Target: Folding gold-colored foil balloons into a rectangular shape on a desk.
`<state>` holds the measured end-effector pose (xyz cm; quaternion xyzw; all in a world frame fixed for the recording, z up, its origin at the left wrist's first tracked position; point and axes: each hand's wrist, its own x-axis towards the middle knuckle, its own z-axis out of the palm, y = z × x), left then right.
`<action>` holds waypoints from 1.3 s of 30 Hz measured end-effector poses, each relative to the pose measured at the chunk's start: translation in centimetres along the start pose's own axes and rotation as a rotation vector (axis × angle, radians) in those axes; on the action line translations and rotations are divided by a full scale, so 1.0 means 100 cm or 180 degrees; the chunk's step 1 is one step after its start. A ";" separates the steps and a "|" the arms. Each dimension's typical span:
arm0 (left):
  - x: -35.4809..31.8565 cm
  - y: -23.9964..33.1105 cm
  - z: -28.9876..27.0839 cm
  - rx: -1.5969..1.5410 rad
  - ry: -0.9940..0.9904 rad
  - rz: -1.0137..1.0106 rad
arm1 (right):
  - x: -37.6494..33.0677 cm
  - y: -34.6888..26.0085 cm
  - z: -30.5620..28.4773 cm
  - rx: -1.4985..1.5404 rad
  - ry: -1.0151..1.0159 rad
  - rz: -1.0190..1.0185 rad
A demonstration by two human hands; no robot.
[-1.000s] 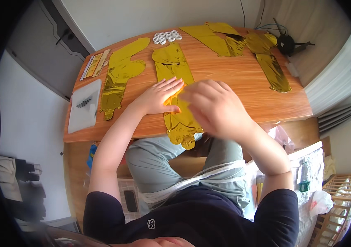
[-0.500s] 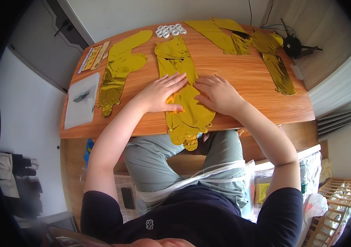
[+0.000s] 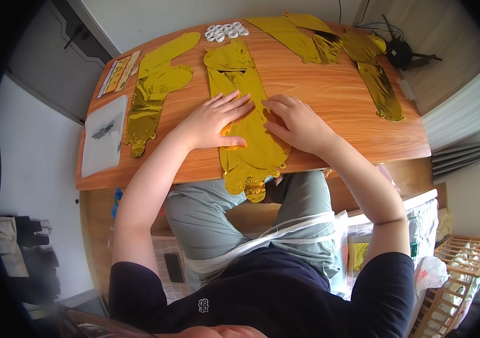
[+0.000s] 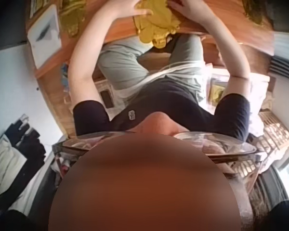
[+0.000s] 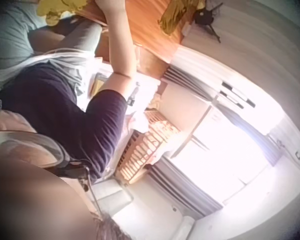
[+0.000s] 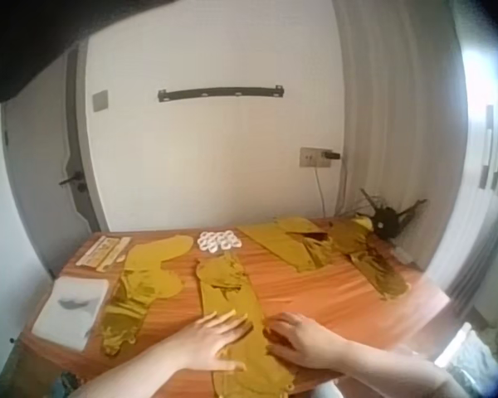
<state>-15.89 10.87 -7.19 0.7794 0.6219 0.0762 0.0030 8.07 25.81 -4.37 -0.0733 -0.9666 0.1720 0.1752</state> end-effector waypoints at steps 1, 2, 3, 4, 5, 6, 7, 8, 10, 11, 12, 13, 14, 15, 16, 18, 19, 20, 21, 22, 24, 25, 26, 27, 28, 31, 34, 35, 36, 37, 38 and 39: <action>-0.001 0.000 0.000 -0.0004 -0.0003 -0.0002 | -0.001 -0.004 0.000 0.0272 0.0209 0.0139; -0.002 0.000 0.000 0.0009 0.0002 -0.0012 | -0.004 -0.009 -0.003 0.0275 0.0206 0.0141; -0.002 0.000 0.000 0.0019 0.0013 -0.0016 | -0.007 -0.018 -0.010 0.0657 0.0070 0.0699; -0.001 0.000 0.000 0.0014 0.0017 -0.0013 | -0.010 -0.024 -0.013 0.1038 -0.0067 0.1257; 0.000 0.000 0.000 0.0007 0.0010 -0.0006 | -0.013 -0.025 -0.013 0.1034 -0.0069 0.1260; -0.001 0.000 0.000 0.0005 -0.0005 0.0000 | -0.017 -0.026 -0.012 0.1261 -0.0023 0.1331; -0.001 -0.001 0.001 0.0005 -0.0009 -0.0001 | -0.021 -0.026 -0.012 0.1489 0.0024 0.1400; -0.001 -0.001 0.001 -0.0011 0.0013 0.0001 | -0.023 -0.027 -0.012 0.1494 0.0023 0.1399; -0.001 -0.002 0.002 -0.0029 0.0041 0.0006 | -0.026 -0.026 -0.014 0.1681 -0.0132 0.1620; -0.001 -0.002 0.002 -0.0007 0.0037 0.0001 | -0.025 -0.025 -0.013 0.1680 -0.0133 0.1618; -0.001 -0.001 0.002 0.0008 0.0030 0.0004 | -0.025 -0.024 -0.012 0.1607 -0.0163 0.1516; 0.000 -0.001 0.002 0.0003 0.0030 0.0009 | -0.025 -0.022 -0.010 0.1533 -0.0193 0.1413; 0.000 -0.001 0.001 0.0033 0.0015 0.0000 | -0.024 -0.023 -0.008 0.1531 -0.0193 0.1419; 0.000 -0.001 0.001 0.0064 0.0001 -0.0014 | -0.022 -0.024 -0.006 0.1891 -0.0153 0.1421; 0.000 -0.001 0.000 0.0061 0.0001 -0.0013 | -0.021 -0.024 -0.004 0.2251 -0.0113 0.1419; 0.000 -0.001 -0.001 0.0053 -0.0014 -0.0030 | -0.021 -0.023 -0.003 0.2335 -0.0030 0.1416; 0.001 0.000 0.000 0.0053 -0.0015 -0.0029 | -0.021 -0.023 -0.003 0.2419 0.0056 0.1411; 0.001 0.000 0.000 0.0041 -0.0006 -0.0020 | -0.021 -0.024 -0.005 0.2420 0.0057 0.1412; 0.000 0.000 0.000 0.0028 0.0003 -0.0018 | -0.019 -0.031 -0.011 0.2747 0.0030 0.1582; -0.001 0.000 0.000 0.0029 0.0000 -0.0025 | -0.018 -0.036 -0.015 0.3074 0.0002 0.1753; -0.001 0.001 -0.002 -0.0057 -0.0004 -0.0070 | -0.019 -0.037 -0.018 0.3164 0.0068 0.1740; -0.001 0.003 -0.004 -0.0056 -0.0005 -0.0069 | -0.020 -0.037 -0.018 0.3250 0.0139 0.1730; -0.002 0.004 -0.006 -0.0108 -0.0027 -0.0106 | -0.022 -0.036 -0.016 0.3252 0.0139 0.1729; -0.002 0.005 -0.007 -0.0164 -0.0045 -0.0141 | -0.024 -0.036 -0.013 0.3523 0.0153 0.1453; -0.001 0.005 -0.007 -0.0166 -0.0043 -0.0139 | -0.027 -0.037 -0.011 0.3790 0.0167 0.1172; 0.000 0.004 -0.007 -0.0169 -0.0064 -0.0130 | -0.029 -0.045 -0.001 0.2541 0.0002 0.0376; 0.001 0.003 -0.008 0.0068 -0.0160 -0.0069 | -0.025 -0.051 0.003 0.0920 -0.0256 -0.0094; 0.001 0.003 -0.008 0.0051 -0.0170 -0.0070 | -0.022 -0.048 0.007 0.0640 -0.0024 -0.0459; 0.001 0.002 -0.008 0.0036 -0.0179 -0.0074 | -0.020 -0.047 0.010 0.0360 0.0209 -0.0827; 0.000 0.002 -0.006 0.0035 -0.0178 -0.0078 | -0.019 -0.045 0.010 0.0361 0.0205 -0.0829; 0.001 0.002 -0.005 -0.0009 -0.0137 -0.0070 | -0.019 -0.044 0.011 0.0226 0.0196 -0.0909; 0.000 0.002 -0.005 -0.0050 -0.0098 -0.0064 | -0.019 -0.043 0.011 0.0093 0.0188 -0.0991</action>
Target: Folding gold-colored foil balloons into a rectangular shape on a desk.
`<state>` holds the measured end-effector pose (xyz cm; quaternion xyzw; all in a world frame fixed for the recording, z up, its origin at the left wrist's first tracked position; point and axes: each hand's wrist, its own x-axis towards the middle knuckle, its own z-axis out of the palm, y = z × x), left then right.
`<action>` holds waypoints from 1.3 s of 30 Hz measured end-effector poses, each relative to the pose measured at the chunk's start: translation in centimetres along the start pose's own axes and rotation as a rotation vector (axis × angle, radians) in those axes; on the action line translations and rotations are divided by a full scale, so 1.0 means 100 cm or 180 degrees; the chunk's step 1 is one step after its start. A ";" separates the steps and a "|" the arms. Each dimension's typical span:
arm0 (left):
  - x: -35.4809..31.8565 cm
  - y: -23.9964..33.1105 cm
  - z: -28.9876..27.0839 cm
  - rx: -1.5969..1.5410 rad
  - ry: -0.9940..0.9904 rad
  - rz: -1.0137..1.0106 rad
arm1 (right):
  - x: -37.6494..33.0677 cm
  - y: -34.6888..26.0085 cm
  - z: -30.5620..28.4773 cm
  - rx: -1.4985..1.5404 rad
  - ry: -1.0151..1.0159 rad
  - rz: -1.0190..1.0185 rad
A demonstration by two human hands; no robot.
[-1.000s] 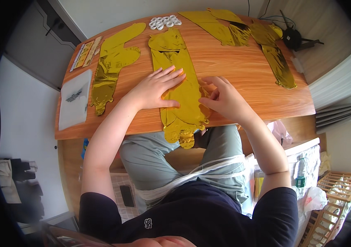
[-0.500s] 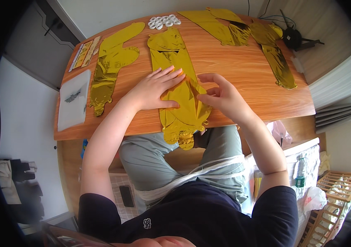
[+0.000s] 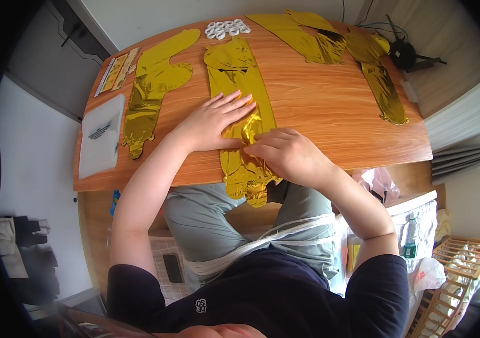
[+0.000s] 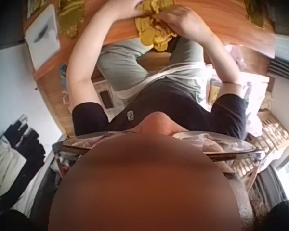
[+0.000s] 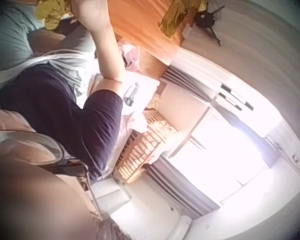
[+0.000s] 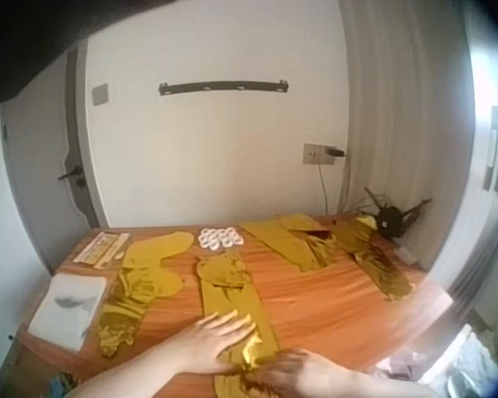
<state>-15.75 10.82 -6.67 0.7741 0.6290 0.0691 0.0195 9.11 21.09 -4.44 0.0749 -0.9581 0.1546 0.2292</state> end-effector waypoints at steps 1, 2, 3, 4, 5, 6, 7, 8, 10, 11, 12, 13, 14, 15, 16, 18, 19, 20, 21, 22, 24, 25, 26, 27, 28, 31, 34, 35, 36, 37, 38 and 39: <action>0.000 0.000 0.000 0.0001 -0.0001 -0.0005 | -0.001 0.001 0.001 0.0004 0.0000 -0.0004; -0.001 0.000 0.001 0.0017 -0.0001 -0.0001 | -0.004 0.002 0.001 0.0115 -0.0102 0.0046; -0.001 0.000 0.001 0.0031 0.0002 0.0008 | -0.005 0.003 0.001 0.0222 -0.0205 0.0099; 0.000 0.000 0.002 0.0030 0.0003 0.0011 | -0.005 0.004 0.001 0.0219 -0.0206 0.0102; 0.001 -0.001 0.002 0.0057 0.0016 0.0043 | -0.006 0.004 0.000 0.0226 -0.0244 0.0090; 0.000 -0.003 0.004 0.0088 0.0026 0.0067 | -0.006 0.005 0.000 0.0241 -0.0279 0.0072; 0.000 -0.005 0.005 0.0090 0.0022 0.0065 | -0.006 0.004 0.000 0.0244 -0.0276 0.0071; -0.001 -0.007 0.007 0.0079 0.0053 0.0074 | -0.006 0.004 0.001 0.0253 -0.0281 0.0070; -0.001 -0.009 0.009 0.0066 0.0084 0.0091 | -0.006 0.004 0.000 0.0256 -0.0284 0.0077; -0.001 -0.010 0.009 0.0078 0.0087 0.0093 | -0.005 0.004 0.000 0.0263 -0.0291 0.0092; 0.000 -0.008 0.007 0.0086 0.0090 0.0101 | -0.006 0.004 0.000 0.0267 -0.0298 0.0115; 0.001 -0.005 0.006 0.0085 0.0088 0.0108 | -0.005 0.004 0.000 0.0265 -0.0295 0.0122; 0.001 -0.002 0.004 0.0115 0.0044 0.0063 | -0.003 0.004 0.000 0.0235 -0.0214 0.0061; 0.000 0.000 0.002 0.0147 0.0000 0.0012 | -0.002 0.003 -0.001 0.0208 -0.0133 -0.0005; 0.000 0.000 0.002 0.0149 0.0000 0.0013 | -0.004 0.004 0.000 0.0207 -0.0131 -0.0005; 0.000 0.001 0.002 0.0102 0.0041 0.0008 | -0.006 0.004 0.003 0.0438 0.0103 0.0515; 0.000 0.002 0.001 0.0101 0.0039 0.0007 | -0.006 0.005 0.001 0.0440 0.0102 0.0516; 0.000 0.002 0.001 0.0085 0.0031 -0.0006 | -0.004 0.007 -0.001 0.0395 0.0048 0.0656; -0.001 0.002 0.001 0.0069 0.0021 -0.0020 | -0.002 0.007 -0.004 0.0350 -0.0006 0.0794; -0.001 0.001 0.002 0.0068 0.0020 -0.0021 | 0.000 0.008 -0.006 0.0352 -0.0007 0.0795; -0.001 0.001 0.002 0.0050 0.0066 -0.0015 | 0.002 0.008 -0.009 0.0176 -0.0101 0.0825; -0.001 0.001 0.002 0.0050 0.0066 -0.0014 | 0.003 0.007 -0.011 0.0175 -0.0101 0.0826; -0.001 0.001 0.002 0.0038 0.0057 -0.0019 | 0.005 0.006 -0.013 0.0139 -0.0191 0.0941; -0.001 0.001 0.003 0.0025 0.0047 -0.0025 | 0.006 0.005 -0.015 0.0104 -0.0280 0.1055; -0.001 0.000 0.003 0.0026 0.0045 -0.0027 | 0.007 0.006 -0.016 0.0106 -0.0280 0.1054; 0.000 0.000 0.003 -0.0017 0.0099 0.0008 | 0.010 0.010 -0.019 0.0190 -0.0409 0.1111; -0.001 0.000 0.003 -0.0036 0.0064 0.0000 | 0.013 0.015 -0.018 -0.0061 -0.0480 0.1100; -0.001 0.000 0.003 -0.0044 0.0084 0.0011 | 0.015 0.017 -0.018 -0.0089 -0.0600 0.1136; -0.001 0.000 0.003 -0.0053 0.0108 0.0026 | 0.016 0.018 -0.018 -0.0122 -0.0721 0.1173; -0.001 0.000 0.003 -0.0051 0.0107 0.0027 | 0.016 0.020 -0.018 -0.0122 -0.0718 0.1173; -0.001 0.000 0.003 -0.0063 0.0106 0.0029 | 0.015 0.021 -0.016 -0.0209 -0.0692 0.1142; -0.001 -0.001 0.003 -0.0076 0.0106 0.0030 | 0.015 0.022 -0.015 -0.0295 -0.0668 0.1111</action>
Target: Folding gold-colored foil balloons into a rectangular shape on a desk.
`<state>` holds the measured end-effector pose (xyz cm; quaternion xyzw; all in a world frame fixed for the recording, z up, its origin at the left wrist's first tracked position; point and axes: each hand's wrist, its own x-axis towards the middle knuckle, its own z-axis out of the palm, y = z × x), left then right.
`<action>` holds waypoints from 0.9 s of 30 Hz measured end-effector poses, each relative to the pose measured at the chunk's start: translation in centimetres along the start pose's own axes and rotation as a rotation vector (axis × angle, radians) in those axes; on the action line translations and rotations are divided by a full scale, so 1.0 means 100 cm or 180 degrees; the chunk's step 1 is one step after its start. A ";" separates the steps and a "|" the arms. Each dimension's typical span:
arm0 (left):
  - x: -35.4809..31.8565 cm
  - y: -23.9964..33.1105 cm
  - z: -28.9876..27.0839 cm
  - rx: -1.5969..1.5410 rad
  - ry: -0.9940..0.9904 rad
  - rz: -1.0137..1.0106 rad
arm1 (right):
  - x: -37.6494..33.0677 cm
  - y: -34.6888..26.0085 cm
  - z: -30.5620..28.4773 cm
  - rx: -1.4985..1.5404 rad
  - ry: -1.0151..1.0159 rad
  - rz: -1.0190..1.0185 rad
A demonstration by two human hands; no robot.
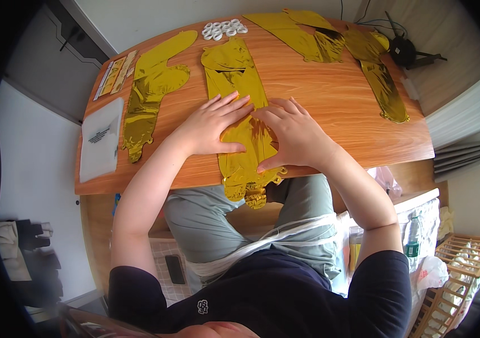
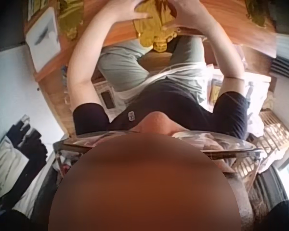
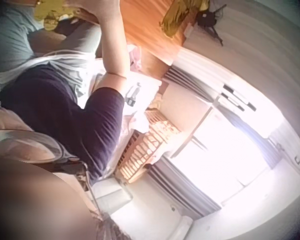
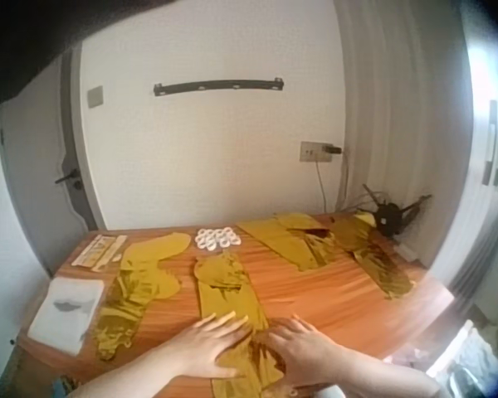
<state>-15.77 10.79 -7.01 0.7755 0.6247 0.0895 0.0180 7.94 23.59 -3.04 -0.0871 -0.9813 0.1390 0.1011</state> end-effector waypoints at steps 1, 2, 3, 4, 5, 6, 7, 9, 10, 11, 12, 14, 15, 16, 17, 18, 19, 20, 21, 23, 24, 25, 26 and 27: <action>0.000 0.000 0.000 0.0000 -0.0001 -0.0001 | 0.001 0.000 0.000 0.0001 -0.0001 0.0000; 0.000 -0.001 0.000 0.0007 0.0010 0.0024 | 0.002 -0.001 -0.002 0.0010 -0.0037 -0.0006; 0.000 -0.001 0.000 0.0018 0.0021 0.0047 | 0.002 -0.001 -0.002 0.0020 -0.0072 -0.0015; 0.000 -0.001 0.000 0.0019 0.0020 0.0044 | 0.002 -0.001 -0.002 0.0022 -0.0072 -0.0018; -0.001 -0.001 0.001 0.0016 0.0029 0.0040 | 0.002 -0.001 -0.002 0.0012 -0.0121 -0.0016; -0.001 -0.001 0.001 0.0011 0.0038 0.0040 | 0.002 0.000 -0.002 0.0001 -0.0171 -0.0011; -0.001 -0.001 0.000 0.0010 0.0036 0.0040 | 0.002 -0.001 -0.002 0.0003 -0.0172 -0.0010; -0.001 -0.001 0.000 -0.0015 0.0030 0.0036 | 0.002 -0.002 -0.002 -0.0008 -0.0265 -0.0023; -0.001 -0.001 0.000 -0.0016 0.0029 0.0036 | 0.002 -0.002 -0.002 -0.0007 -0.0266 -0.0022; -0.001 -0.002 0.000 0.0020 0.0003 0.0040 | 0.001 -0.002 0.000 0.0000 -0.0254 -0.0015; -0.001 -0.002 0.000 0.0055 -0.0023 0.0048 | 0.000 -0.002 0.001 0.0006 -0.0241 -0.0002; 0.000 -0.002 0.000 0.0046 -0.0016 0.0056 | -0.001 0.002 0.005 -0.0011 -0.0220 -0.0013; 0.001 -0.002 0.000 0.0039 -0.0008 0.0060 | -0.001 0.004 0.005 -0.0028 -0.0199 -0.0028; 0.001 -0.001 0.000 0.0035 -0.0007 0.0072 | -0.002 0.006 0.004 -0.0032 -0.0199 -0.0016; 0.001 -0.001 0.000 0.0010 0.0011 0.0041 | -0.003 0.009 0.001 0.0050 0.0017 -0.0088; 0.000 -0.001 0.000 -0.0013 0.0027 0.0003 | -0.004 0.012 -0.001 0.0136 0.0233 -0.0167; 0.000 -0.001 0.000 -0.0013 0.0026 0.0010 | -0.004 0.018 -0.004 0.0135 0.0235 -0.0160; -0.001 -0.001 0.000 0.0031 0.0043 0.0023 | -0.004 0.026 -0.007 0.0414 0.0156 -0.0132; 0.000 -0.002 0.001 0.0066 0.0057 0.0039 | -0.005 0.032 -0.008 0.0697 0.0072 -0.0095; 0.001 -0.002 0.002 0.0067 0.0028 0.0039 | -0.012 0.034 -0.005 0.0572 0.0237 -0.0115; 0.001 -0.001 0.002 0.0085 0.0014 0.0033 | -0.015 0.035 -0.004 0.0434 0.0410 -0.0150; 0.001 -0.001 0.001 0.0084 0.0013 0.0042 | -0.016 0.036 -0.001 0.0431 0.0414 -0.0142; 0.001 0.000 0.001 0.0076 0.0009 0.0035 | -0.018 0.038 0.001 0.0237 0.0402 -0.0317; 0.000 0.000 0.001 0.0069 0.0004 0.0023 | -0.019 0.038 0.002 0.0044 0.0389 -0.0496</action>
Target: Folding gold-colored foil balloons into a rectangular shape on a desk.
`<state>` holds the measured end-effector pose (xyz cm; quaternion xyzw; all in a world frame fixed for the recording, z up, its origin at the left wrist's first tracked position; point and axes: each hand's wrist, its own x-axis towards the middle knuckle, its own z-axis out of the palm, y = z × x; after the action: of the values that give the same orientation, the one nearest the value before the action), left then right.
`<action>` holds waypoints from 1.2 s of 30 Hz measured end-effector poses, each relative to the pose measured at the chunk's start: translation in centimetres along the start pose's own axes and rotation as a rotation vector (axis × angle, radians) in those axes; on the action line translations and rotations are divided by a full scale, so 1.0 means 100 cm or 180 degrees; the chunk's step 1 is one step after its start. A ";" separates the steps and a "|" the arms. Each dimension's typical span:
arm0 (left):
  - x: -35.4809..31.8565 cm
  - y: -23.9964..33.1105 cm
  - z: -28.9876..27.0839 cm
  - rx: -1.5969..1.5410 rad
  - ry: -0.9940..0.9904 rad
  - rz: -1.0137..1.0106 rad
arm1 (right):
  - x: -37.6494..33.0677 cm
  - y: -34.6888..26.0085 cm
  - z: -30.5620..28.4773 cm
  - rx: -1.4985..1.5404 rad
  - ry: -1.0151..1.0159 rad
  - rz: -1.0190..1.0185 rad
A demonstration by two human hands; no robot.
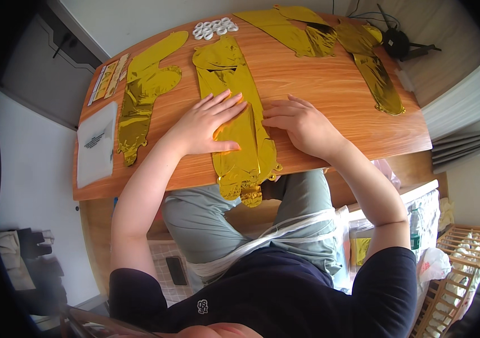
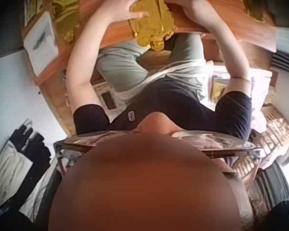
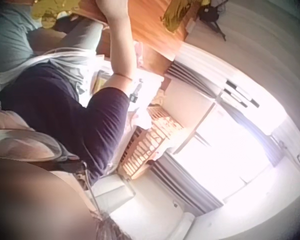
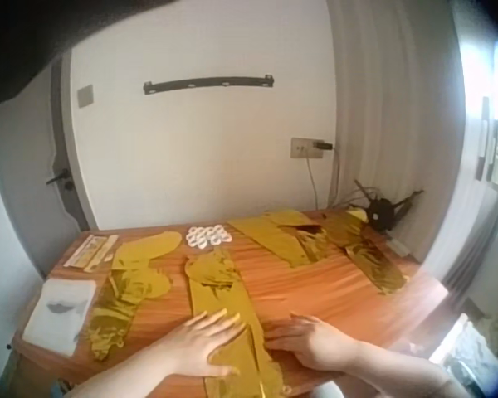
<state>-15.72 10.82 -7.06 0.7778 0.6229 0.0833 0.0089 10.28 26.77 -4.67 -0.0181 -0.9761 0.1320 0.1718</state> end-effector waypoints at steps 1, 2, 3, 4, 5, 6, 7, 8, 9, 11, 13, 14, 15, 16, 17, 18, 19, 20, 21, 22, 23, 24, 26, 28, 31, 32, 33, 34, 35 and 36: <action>0.000 0.000 -0.001 0.0001 -0.0006 0.0003 | 0.000 -0.001 0.001 0.0004 0.0003 0.0004; 0.000 0.001 -0.001 -0.0007 -0.0012 0.0001 | 0.000 -0.003 0.003 0.0040 0.0013 0.0039; 0.000 0.000 -0.002 -0.0014 -0.0016 0.0001 | 0.001 -0.004 0.003 0.0074 0.0024 0.0076; 0.001 0.000 -0.002 -0.0014 -0.0023 0.0006 | 0.001 -0.004 0.003 0.0078 0.0028 0.0083; 0.001 0.000 -0.002 -0.0021 -0.0002 0.0020 | 0.000 -0.003 0.003 -0.0047 -0.0017 0.0010; 0.002 0.000 -0.002 -0.0026 0.0018 0.0031 | 0.000 -0.003 0.003 -0.0168 -0.0060 -0.0065; 0.001 0.000 -0.002 -0.0026 0.0009 0.0035 | 0.000 -0.003 0.003 -0.0162 -0.0056 -0.0059; 0.001 0.000 -0.002 -0.0040 0.0038 0.0033 | 0.000 -0.003 0.004 -0.0276 -0.0046 -0.0131; 0.001 0.000 -0.002 -0.0056 0.0068 0.0033 | 0.000 -0.003 0.004 -0.0391 -0.0037 -0.0200; 0.001 0.000 -0.003 -0.0046 0.0029 0.0046 | 0.000 -0.006 0.003 -0.0470 -0.0039 -0.0236; 0.001 0.001 -0.004 -0.0039 -0.0006 0.0060 | -0.002 -0.009 0.001 -0.0552 -0.0047 -0.0271; 0.000 0.001 -0.005 -0.0008 -0.0040 0.0091 | -0.004 -0.012 0.000 -0.0539 -0.0063 -0.0252; 0.000 0.001 -0.006 0.0033 -0.0070 0.0114 | -0.005 -0.013 -0.001 -0.0526 -0.0073 -0.0244; 0.000 0.003 -0.006 0.0043 -0.0069 0.0115 | -0.007 -0.016 -0.002 -0.0529 -0.0064 -0.0247; -0.002 0.006 -0.004 0.0041 -0.0092 0.0186 | -0.012 -0.019 -0.004 -0.0352 -0.0153 -0.0218; -0.002 0.010 -0.004 0.0038 -0.0114 0.0260 | -0.017 -0.022 -0.006 -0.0178 -0.0241 -0.0187; -0.003 0.013 -0.004 0.0050 -0.0111 0.0264 | -0.022 -0.025 -0.007 -0.0184 -0.0231 -0.0189; -0.003 0.017 -0.004 0.0065 -0.0134 0.0329 | -0.028 -0.027 -0.009 0.0094 -0.0276 -0.0074; -0.003 0.022 -0.004 0.0072 -0.0162 0.0400 | -0.035 -0.030 -0.010 0.0376 -0.0325 0.0051; -0.002 0.026 -0.005 0.0090 -0.0190 0.0452 | -0.042 -0.033 -0.012 0.0376 -0.0320 0.0059; -0.002 0.031 -0.004 0.0088 -0.0193 0.0458 | -0.049 -0.036 -0.015 0.0466 -0.0341 0.0057; -0.003 0.035 -0.005 0.0091 -0.0215 0.0496 | -0.054 -0.039 -0.018 0.0555 -0.0359 0.0040; -0.005 0.044 -0.005 0.0096 -0.0238 0.0518 | -0.063 -0.047 -0.022 0.0497 -0.0372 0.0032; -0.005 0.055 -0.005 -0.0026 -0.0267 0.0625 | -0.072 -0.052 -0.021 0.0448 -0.0398 0.0039; -0.007 0.066 -0.005 -0.0042 -0.0277 0.0588 | -0.077 -0.056 -0.009 0.0002 -0.0049 -0.0057; -0.007 0.069 -0.005 -0.0044 -0.0279 0.0570 | -0.077 -0.056 -0.002 -0.0148 0.0169 -0.0189; -0.006 0.069 -0.005 -0.0053 -0.0274 0.0554 | -0.076 -0.056 0.003 -0.0296 0.0391 -0.0326; -0.006 0.070 -0.006 -0.0060 -0.0268 0.0536 | -0.072 -0.060 0.007 -0.0469 0.0681 -0.0490; -0.006 0.071 -0.006 -0.0055 -0.0270 0.0514 | -0.073 -0.059 0.009 -0.0456 0.0682 -0.0509; -0.006 0.070 -0.006 -0.0047 -0.0280 0.0531 | -0.073 -0.057 0.012 -0.0521 0.0559 -0.0757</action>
<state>-9.14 8.59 -5.69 0.8298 0.5543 0.0541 0.0350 16.81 20.37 -6.62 0.0721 -0.9600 0.0287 0.2689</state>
